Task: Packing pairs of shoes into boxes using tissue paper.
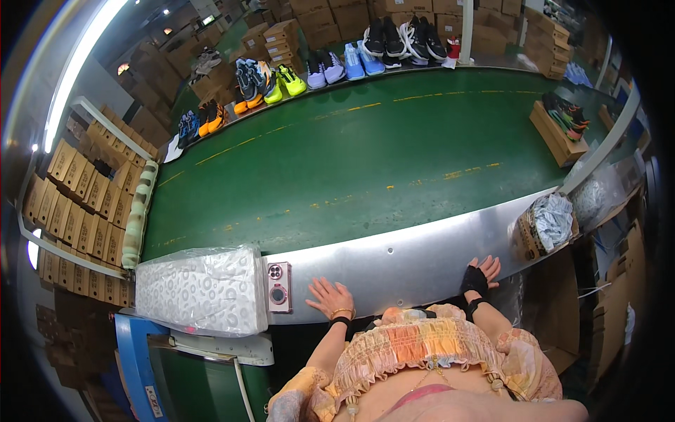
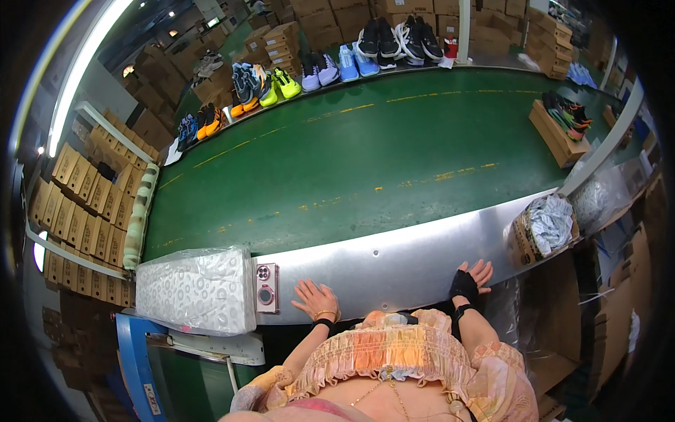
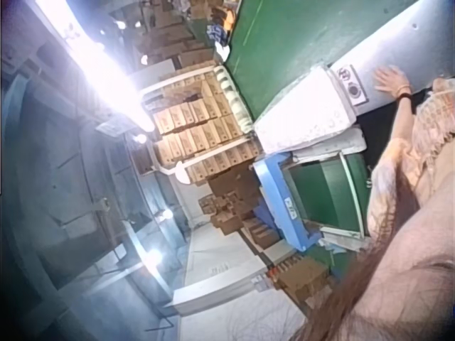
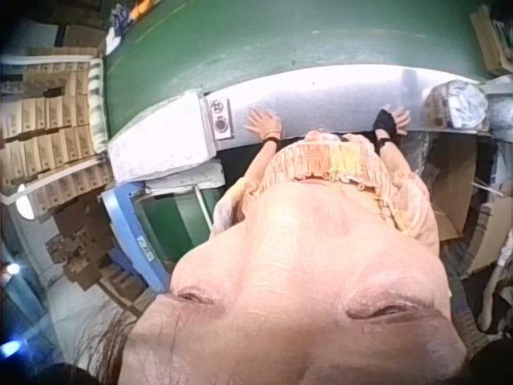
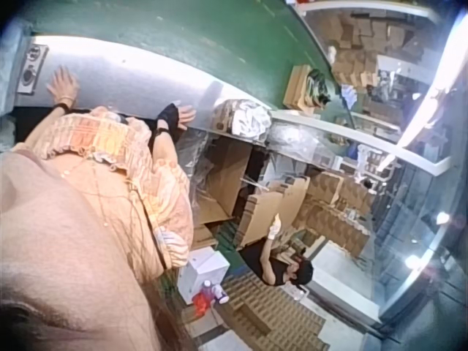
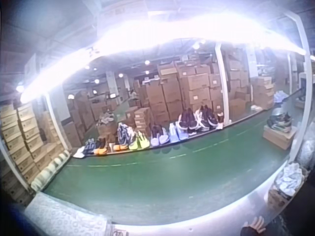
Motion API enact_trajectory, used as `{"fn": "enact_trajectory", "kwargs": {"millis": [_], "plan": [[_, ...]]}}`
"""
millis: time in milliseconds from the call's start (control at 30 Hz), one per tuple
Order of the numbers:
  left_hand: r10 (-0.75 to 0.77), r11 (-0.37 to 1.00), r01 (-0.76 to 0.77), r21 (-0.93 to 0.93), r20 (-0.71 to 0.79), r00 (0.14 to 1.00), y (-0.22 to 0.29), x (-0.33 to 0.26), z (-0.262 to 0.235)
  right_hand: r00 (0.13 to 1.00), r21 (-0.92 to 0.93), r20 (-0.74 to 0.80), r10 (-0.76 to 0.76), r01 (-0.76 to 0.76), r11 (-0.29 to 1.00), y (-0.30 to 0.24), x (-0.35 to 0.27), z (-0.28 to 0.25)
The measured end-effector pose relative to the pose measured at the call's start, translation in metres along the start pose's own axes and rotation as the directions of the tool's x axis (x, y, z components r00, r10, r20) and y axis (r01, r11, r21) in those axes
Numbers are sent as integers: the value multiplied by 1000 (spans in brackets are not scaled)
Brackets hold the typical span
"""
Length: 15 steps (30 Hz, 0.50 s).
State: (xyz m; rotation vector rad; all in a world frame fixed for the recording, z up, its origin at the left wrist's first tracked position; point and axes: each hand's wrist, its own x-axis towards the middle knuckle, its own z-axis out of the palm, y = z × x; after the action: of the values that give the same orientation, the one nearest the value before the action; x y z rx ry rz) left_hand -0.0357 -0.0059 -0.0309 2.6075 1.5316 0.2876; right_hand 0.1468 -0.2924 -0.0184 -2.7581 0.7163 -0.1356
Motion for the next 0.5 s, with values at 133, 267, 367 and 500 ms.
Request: {"fn": "enact_trajectory", "kwargs": {"millis": [133,267,367,500], "plan": [[-2,1000,2,-2,10,1000,1,0,-1,1000,3,2,0,0,1000,-1,0,-2],[1,1000,-1,1,7,1000,0,1,1,1000,-4,0,-1,1,1000,-2,-1,-2],[0,1000,0,6,9,1000,0,1,1,1000,-10,7,6,-6,1000,-3,0,-4],[5,1000,-5,23,2,1000,-1,1,3,999,-11,31,15,-15,1000,-2,1,-2]]}}
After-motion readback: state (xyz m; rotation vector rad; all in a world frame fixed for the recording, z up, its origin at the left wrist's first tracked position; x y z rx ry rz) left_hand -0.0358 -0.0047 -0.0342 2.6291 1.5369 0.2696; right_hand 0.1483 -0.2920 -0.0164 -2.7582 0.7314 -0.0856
